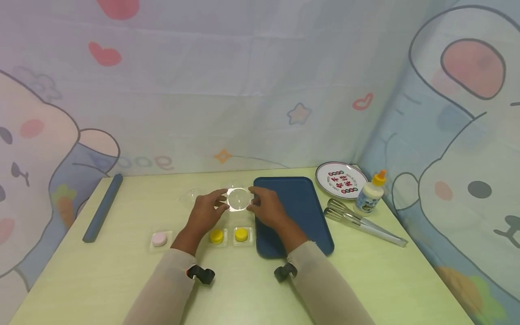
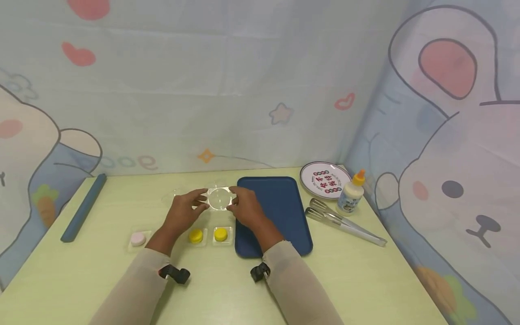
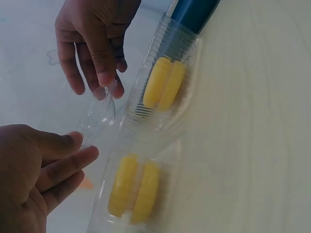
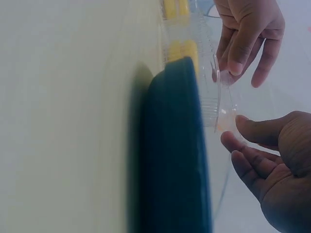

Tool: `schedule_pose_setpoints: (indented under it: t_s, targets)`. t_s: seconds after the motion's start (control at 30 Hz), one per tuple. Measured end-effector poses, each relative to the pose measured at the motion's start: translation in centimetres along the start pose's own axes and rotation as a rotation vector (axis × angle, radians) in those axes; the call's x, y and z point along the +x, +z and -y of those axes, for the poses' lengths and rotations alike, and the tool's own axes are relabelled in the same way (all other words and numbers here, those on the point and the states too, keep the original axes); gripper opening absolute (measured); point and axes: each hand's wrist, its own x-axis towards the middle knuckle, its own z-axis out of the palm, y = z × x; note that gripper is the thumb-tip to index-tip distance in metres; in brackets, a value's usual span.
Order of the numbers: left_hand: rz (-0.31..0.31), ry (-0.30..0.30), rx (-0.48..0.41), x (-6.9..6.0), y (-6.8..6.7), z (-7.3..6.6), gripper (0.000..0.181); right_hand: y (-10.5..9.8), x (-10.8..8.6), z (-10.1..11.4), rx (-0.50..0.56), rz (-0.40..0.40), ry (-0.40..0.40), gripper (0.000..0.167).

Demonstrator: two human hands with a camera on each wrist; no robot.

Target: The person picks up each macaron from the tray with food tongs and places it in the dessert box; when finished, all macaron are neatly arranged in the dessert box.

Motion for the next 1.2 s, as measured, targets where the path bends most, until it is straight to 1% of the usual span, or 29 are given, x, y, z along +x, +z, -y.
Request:
schedule_pose_setpoints:
  t_s: [0.07, 0.13, 0.2, 0.3, 0.47, 0.6, 0.73, 0.83, 1.03, 1.13, 1.2]
  targets:
    - [-0.002, -0.007, -0.031, -0.1, 0.0, 0.0, 0.057, -0.1, -0.1, -0.1, 0.026, 0.003, -0.01, 0.066]
    - [0.004, -0.017, -0.059, -0.1, 0.1, 0.0, 0.061, -0.2, -0.1, -0.1, 0.037, 0.008, -0.021, 0.068]
    - [0.01, -0.021, -0.076, -0.2, 0.1, -0.1, 0.064, -0.3, -0.1, -0.1, 0.035, 0.009, -0.03, 0.065]
    - [0.012, -0.023, -0.071, -0.2, 0.0, -0.1, 0.063, -0.5, -0.1, 0.0, 0.001, 0.015, -0.036, 0.057]
    - [0.016, -0.02, -0.047, -0.2, -0.2, 0.0, 0.051, -0.9, -0.2, 0.2, -0.043, 0.032, -0.039, 0.042]
    - [0.029, -0.013, -0.068, -0.3, -0.5, 0.1, 0.037, -1.2, -0.4, 0.5, -0.039, 0.07, -0.056, 0.029]
    - [0.047, 0.007, -0.094, -0.8, -0.8, 0.1, 0.03, -1.3, -0.7, 0.3, -0.021, 0.104, -0.075, 0.027]
    - [0.075, 0.007, -0.139, -1.1, -0.9, 0.0, 0.03, -1.4, -0.9, 0.0, 0.002, 0.115, -0.075, 0.03]
    - [0.124, -0.063, -0.235, -1.5, -1.0, -0.3, 0.03, -1.5, -1.3, -0.5, 0.023, 0.124, -0.08, 0.035]
    - [0.134, -0.097, -0.288, -1.5, -1.1, -0.5, 0.029, -1.6, -1.6, -0.4, 0.027, 0.122, -0.088, 0.036]
    - [0.137, -0.105, -0.307, -1.5, -1.1, -0.6, 0.029, -1.7, -1.8, -0.3, 0.018, 0.119, -0.096, 0.036]
